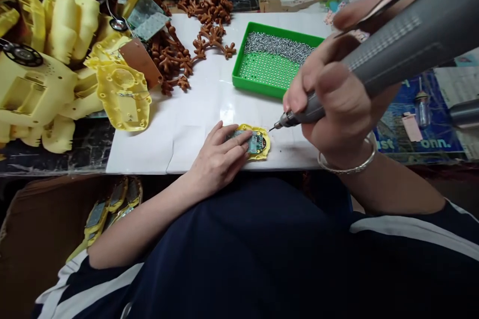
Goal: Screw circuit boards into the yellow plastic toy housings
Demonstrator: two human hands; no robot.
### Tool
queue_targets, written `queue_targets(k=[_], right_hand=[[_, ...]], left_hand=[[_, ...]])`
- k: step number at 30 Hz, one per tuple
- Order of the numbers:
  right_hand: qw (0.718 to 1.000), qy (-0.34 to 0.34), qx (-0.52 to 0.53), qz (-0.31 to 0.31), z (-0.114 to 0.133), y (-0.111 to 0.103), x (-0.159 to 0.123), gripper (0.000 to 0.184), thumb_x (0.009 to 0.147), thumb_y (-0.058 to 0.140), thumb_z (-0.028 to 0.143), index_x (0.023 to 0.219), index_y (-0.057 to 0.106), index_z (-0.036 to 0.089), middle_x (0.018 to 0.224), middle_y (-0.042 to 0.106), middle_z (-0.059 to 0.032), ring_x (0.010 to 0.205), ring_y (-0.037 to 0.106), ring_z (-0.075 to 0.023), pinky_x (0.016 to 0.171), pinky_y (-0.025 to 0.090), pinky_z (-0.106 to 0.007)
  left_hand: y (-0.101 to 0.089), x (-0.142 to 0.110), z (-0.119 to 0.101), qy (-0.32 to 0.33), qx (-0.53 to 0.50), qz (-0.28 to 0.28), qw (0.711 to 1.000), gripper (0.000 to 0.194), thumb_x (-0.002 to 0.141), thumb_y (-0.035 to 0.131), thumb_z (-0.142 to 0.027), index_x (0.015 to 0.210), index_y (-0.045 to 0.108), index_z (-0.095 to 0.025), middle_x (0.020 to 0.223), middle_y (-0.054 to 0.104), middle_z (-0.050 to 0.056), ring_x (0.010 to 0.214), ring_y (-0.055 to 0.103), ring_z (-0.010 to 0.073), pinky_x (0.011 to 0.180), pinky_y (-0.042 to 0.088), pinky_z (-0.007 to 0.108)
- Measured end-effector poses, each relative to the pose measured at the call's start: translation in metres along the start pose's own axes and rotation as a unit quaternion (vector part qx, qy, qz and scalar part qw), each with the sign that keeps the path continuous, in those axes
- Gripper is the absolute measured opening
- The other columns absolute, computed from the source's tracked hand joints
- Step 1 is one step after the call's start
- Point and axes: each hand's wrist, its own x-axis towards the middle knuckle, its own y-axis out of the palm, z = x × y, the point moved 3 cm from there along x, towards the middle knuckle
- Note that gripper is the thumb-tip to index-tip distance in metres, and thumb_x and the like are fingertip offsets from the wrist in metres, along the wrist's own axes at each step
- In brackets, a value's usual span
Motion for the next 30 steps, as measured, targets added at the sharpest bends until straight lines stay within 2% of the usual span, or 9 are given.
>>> queue_targets(k=[2,5,8,14,17,20,23,27,30], right_hand=[[0.999,0.042,-0.012,0.025,-0.009,0.005,-0.003,0.035,0.094,0.049,0.042,0.124,0.044,0.025,0.084,0.055,-0.0021,0.061,0.057,-0.0168,0.058,0.054,-0.033],[0.983,0.093,-0.081,0.137,-0.023,0.015,-0.003,0.055,0.093,0.049,0.065,0.132,0.046,0.026,0.091,0.059,-0.0046,0.073,0.065,-0.0213,0.060,0.055,-0.036],[0.974,0.099,-0.056,0.196,-0.029,0.023,0.000,0.059,0.085,0.064,0.067,0.129,0.054,0.028,0.089,0.060,-0.0036,0.077,0.068,-0.0230,0.060,0.057,-0.036],[0.989,0.085,0.067,0.097,-0.033,0.031,-0.002,0.047,0.083,0.070,0.064,0.111,0.060,0.028,0.081,0.057,-0.0004,0.079,0.069,-0.0224,0.066,0.061,-0.038],[0.990,0.041,0.131,0.018,-0.034,0.031,-0.004,0.041,0.081,0.073,0.063,0.094,0.058,0.027,0.074,0.053,0.0024,0.071,0.067,-0.0193,0.068,0.062,-0.039],[0.977,-0.017,0.211,-0.035,-0.037,0.031,-0.002,0.039,0.077,0.079,0.056,0.081,0.052,0.027,0.062,0.046,0.0070,0.050,0.054,-0.0119,0.055,0.057,-0.031],[0.961,-0.033,0.273,-0.027,-0.036,0.030,0.003,0.034,0.077,0.082,0.045,0.092,0.056,0.028,0.057,0.049,0.0107,0.038,0.044,-0.0089,0.037,0.042,-0.025],[0.942,-0.104,0.313,-0.062,-0.024,0.005,0.018,0.032,0.077,0.083,0.030,0.100,0.062,0.023,0.062,0.057,0.0103,0.040,0.048,-0.0077,0.036,0.039,-0.025],[0.956,-0.129,0.231,-0.125,-0.026,-0.028,0.031,0.033,0.076,0.083,0.041,0.098,0.063,0.028,0.062,0.056,0.0095,0.040,0.047,-0.0090,0.039,0.039,-0.028]], left_hand=[[0.000,0.000,0.000,0.004,0.007,-0.004,1.000,0.010,0.100,0.056,-0.021,0.101,0.066,-0.018,0.126,0.075,0.009,0.123,0.063,0.0273,0.112,0.047,0.056],[-0.001,0.000,0.000,0.013,0.007,-0.010,1.000,0.010,0.099,0.056,-0.020,0.100,0.066,-0.018,0.125,0.075,0.010,0.123,0.063,0.0272,0.112,0.047,0.055],[0.000,0.000,0.000,0.012,0.000,-0.009,1.000,0.010,0.100,0.056,-0.020,0.100,0.066,-0.017,0.126,0.074,0.010,0.124,0.063,0.0273,0.113,0.046,0.055],[0.000,0.000,0.001,0.000,-0.006,0.001,1.000,0.014,0.101,0.054,-0.022,0.103,0.067,-0.018,0.127,0.074,0.010,0.125,0.061,0.0269,0.114,0.044,0.055],[-0.001,0.000,0.001,0.006,-0.003,0.000,1.000,0.014,0.101,0.054,-0.023,0.102,0.067,-0.017,0.127,0.074,0.010,0.124,0.062,0.0271,0.113,0.044,0.055],[-0.001,0.000,0.001,0.010,0.003,0.001,1.000,0.013,0.101,0.054,-0.022,0.100,0.067,-0.017,0.126,0.074,0.010,0.123,0.062,0.0272,0.112,0.046,0.055],[0.000,0.001,0.001,0.018,0.013,-0.003,1.000,0.012,0.100,0.055,-0.021,0.101,0.066,-0.017,0.125,0.075,0.011,0.121,0.063,0.0280,0.110,0.048,0.055],[-0.004,-0.001,-0.001,0.032,0.022,-0.013,0.999,0.014,0.101,0.055,-0.020,0.110,0.065,-0.017,0.131,0.071,0.013,0.125,0.061,0.0276,0.109,0.051,0.053],[-0.018,-0.007,0.005,0.027,0.033,-0.011,0.999,0.026,0.099,0.058,-0.024,0.124,0.062,-0.019,0.148,0.057,0.019,0.141,0.049,0.0326,0.110,0.050,0.057]])
